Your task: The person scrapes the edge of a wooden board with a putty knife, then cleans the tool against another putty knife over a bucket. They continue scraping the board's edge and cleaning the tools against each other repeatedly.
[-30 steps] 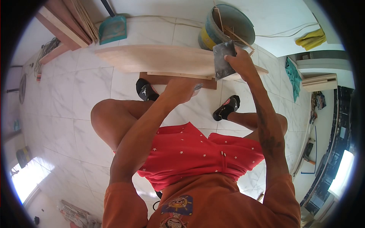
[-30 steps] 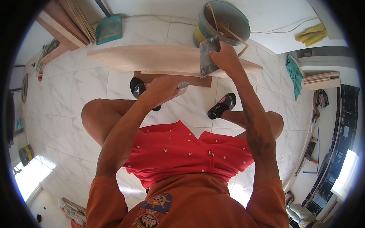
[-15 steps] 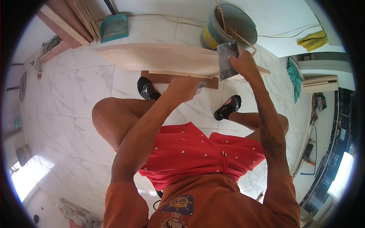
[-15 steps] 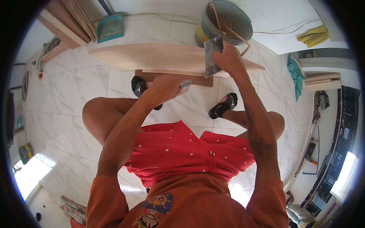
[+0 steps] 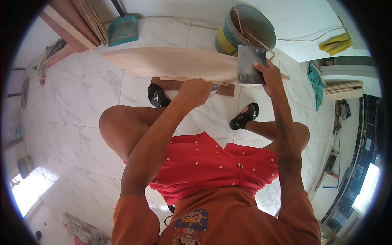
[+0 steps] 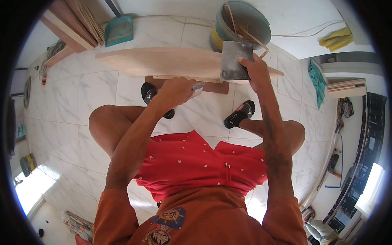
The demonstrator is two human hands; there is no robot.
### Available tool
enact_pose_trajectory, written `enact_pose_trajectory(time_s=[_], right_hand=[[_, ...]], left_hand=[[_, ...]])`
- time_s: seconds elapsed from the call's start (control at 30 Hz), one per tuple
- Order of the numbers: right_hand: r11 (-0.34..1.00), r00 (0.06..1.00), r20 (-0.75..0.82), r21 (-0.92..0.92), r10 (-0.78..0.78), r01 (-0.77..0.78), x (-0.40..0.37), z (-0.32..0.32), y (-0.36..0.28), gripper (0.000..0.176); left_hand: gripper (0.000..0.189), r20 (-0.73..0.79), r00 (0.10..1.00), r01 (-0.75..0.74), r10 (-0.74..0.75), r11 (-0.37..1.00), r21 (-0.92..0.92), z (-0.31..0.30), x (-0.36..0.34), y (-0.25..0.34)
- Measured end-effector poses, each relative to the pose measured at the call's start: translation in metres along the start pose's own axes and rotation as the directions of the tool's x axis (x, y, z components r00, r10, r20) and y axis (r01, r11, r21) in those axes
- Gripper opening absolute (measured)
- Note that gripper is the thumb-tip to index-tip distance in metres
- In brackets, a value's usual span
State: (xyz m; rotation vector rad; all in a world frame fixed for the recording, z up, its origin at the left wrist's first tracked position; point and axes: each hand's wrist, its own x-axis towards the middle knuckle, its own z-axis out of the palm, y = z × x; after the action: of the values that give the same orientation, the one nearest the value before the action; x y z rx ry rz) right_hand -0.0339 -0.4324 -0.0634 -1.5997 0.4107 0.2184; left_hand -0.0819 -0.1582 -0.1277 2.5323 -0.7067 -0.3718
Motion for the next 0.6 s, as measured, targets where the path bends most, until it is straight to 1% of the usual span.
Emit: enact_pose_trajectory(time_s=[0.1,0.13,0.23,0.33,0.43,0.6], right_hand=[[0.98,0.999,-0.03,0.2,0.014,-0.007,0.004,-0.007,0.029,0.034],[0.985,1.0,-0.019,0.173,0.021,-0.017,0.004,-0.009,0.035,0.04],[0.984,1.0,-0.004,0.179,-0.003,0.003,0.003,-0.007,0.049,0.04],[0.982,0.999,-0.036,0.186,-0.032,0.038,0.005,-0.004,0.057,0.038],[0.989,0.998,-0.052,0.145,-0.028,0.035,0.006,-0.001,0.061,0.038],[0.977,0.999,-0.036,0.213,0.006,0.002,0.003,0.002,0.063,0.038]], left_hand=[[0.016,0.017,1.0,0.005,-0.005,1.0,0.014,0.0,0.002,-0.003],[0.017,0.015,1.0,0.005,-0.005,1.0,0.013,-0.002,0.0,-0.001],[0.019,0.032,0.999,0.005,-0.005,1.0,0.017,-0.004,0.0,0.001],[0.021,0.04,0.999,0.013,-0.013,1.0,0.017,-0.002,0.002,0.002],[0.023,0.047,0.999,0.015,-0.016,1.0,0.021,-0.001,0.005,0.002],[0.024,0.036,0.999,0.011,-0.011,1.0,0.011,-0.002,0.005,0.002]])
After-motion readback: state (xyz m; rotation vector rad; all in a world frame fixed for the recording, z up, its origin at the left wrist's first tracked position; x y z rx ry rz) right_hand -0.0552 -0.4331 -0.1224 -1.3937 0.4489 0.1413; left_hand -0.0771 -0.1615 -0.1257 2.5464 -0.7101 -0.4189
